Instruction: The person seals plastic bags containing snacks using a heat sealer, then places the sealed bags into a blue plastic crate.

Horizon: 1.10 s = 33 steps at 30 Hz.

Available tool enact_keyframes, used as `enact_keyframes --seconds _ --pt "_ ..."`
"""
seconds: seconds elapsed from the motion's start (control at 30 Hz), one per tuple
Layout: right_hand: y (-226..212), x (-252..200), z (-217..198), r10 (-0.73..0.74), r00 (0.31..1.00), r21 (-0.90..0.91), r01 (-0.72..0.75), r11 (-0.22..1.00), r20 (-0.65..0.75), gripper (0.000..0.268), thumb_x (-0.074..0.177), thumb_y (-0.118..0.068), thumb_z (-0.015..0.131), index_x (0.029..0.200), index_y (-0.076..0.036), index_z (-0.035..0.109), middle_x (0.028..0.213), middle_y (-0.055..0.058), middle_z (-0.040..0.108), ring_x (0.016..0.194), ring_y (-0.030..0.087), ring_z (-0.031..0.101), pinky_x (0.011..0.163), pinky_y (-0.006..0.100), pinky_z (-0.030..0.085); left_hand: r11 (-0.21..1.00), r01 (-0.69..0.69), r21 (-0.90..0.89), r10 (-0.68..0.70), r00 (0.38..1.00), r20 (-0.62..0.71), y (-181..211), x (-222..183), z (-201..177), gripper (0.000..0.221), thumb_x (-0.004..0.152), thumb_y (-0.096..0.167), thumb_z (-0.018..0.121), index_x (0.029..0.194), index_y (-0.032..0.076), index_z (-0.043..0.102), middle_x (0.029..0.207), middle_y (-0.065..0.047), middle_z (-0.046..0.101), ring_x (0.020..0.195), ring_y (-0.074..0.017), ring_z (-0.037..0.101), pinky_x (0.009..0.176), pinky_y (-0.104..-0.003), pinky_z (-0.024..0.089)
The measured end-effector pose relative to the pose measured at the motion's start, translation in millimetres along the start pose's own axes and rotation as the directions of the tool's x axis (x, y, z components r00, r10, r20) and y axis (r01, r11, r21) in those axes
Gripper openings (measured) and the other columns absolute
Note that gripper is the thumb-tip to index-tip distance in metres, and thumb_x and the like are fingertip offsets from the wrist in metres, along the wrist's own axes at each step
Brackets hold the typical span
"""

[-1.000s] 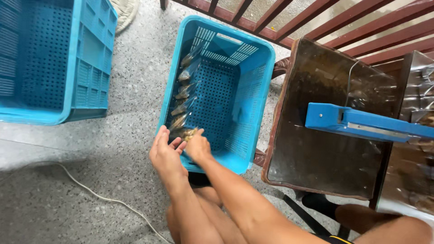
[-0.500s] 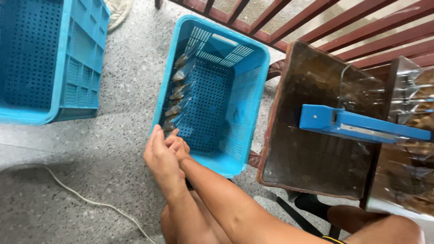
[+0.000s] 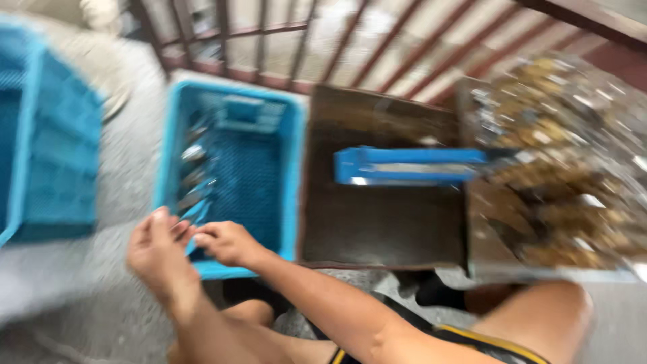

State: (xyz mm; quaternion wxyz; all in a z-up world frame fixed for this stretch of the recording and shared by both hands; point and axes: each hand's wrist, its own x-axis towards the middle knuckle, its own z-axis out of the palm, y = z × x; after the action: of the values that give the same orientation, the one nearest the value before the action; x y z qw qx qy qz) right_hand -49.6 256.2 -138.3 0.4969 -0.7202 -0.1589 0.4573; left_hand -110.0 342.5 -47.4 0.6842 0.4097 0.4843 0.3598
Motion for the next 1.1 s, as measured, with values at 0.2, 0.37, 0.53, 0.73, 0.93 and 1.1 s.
enact_keyframes --seconds 0.2,0.37,0.53,0.73,0.93,1.1 --pt "-72 -109 -109 -0.352 0.899 -0.087 0.341 0.936 -0.263 0.044 0.100 -0.029 0.063 0.135 -0.003 0.066 0.111 0.014 0.076 0.095 0.015 0.071 0.084 0.032 0.057 0.988 -0.146 -0.044 0.151 0.977 0.150 8 -102 67 0.015 0.103 0.011 0.072 0.109 -0.002 0.067 0.097 -0.008 0.068 0.078 -0.0148 0.066 0.066 -0.027 0.062" --pt "-85 -188 -220 -0.457 0.780 -0.084 0.469 0.879 -0.428 0.045 0.101 -0.029 0.064 0.137 -0.002 0.064 0.114 0.012 0.076 0.098 0.014 0.071 0.087 0.029 0.057 0.994 -0.094 -0.059 0.106 0.964 0.242 19 -190 137 0.020 0.103 0.020 0.066 0.112 0.003 0.064 0.101 -0.008 0.068 0.080 -0.0162 0.070 0.065 -0.029 0.063" --pt "-75 -272 -312 -0.395 0.693 0.074 0.541 0.838 -0.603 0.043 0.101 -0.024 0.064 0.138 -0.002 0.064 0.109 0.016 0.076 0.092 0.016 0.068 0.083 0.031 0.058 0.999 -0.001 -0.047 0.024 0.868 0.495 18 -267 200 0.022 0.102 0.020 0.062 0.118 0.005 0.064 0.104 -0.009 0.069 0.083 -0.0185 0.072 0.070 -0.031 0.064" --pt "-61 -389 -406 -0.438 0.532 -0.343 0.272 0.899 -0.725 0.038 0.095 -0.027 0.067 0.127 -0.007 0.070 0.116 0.010 0.079 0.101 0.017 0.076 0.087 0.030 0.058 0.999 -0.020 -0.037 0.037 0.825 0.564 0 -310 226 0.019 0.101 0.015 0.063 0.117 0.004 0.064 0.103 -0.010 0.069 0.082 -0.0190 0.070 0.071 -0.033 0.063" --pt "-23 -468 -472 -0.435 0.432 -0.532 -0.131 0.836 -0.790 0.043 0.092 -0.033 0.069 0.128 -0.009 0.071 0.122 0.013 0.073 0.110 0.031 0.069 0.093 0.040 0.053 0.999 -0.020 0.035 -0.005 0.801 0.599 -20 -340 257 0.018 0.100 0.015 0.063 0.114 0.004 0.064 0.101 -0.008 0.069 0.081 -0.0172 0.070 0.070 -0.032 0.063" --pt "16 -498 -514 -0.288 0.584 -0.626 -0.531 0.572 -0.759 0.051 0.083 -0.036 0.076 0.125 -0.009 0.068 0.124 0.012 0.069 0.117 0.041 0.056 0.096 0.051 0.048 1.000 -0.001 0.008 -0.004 0.758 0.653 -37 -359 281 0.014 0.098 0.015 0.066 0.107 0.005 0.064 0.098 -0.006 0.070 0.082 -0.0153 0.069 0.070 -0.031 0.062"
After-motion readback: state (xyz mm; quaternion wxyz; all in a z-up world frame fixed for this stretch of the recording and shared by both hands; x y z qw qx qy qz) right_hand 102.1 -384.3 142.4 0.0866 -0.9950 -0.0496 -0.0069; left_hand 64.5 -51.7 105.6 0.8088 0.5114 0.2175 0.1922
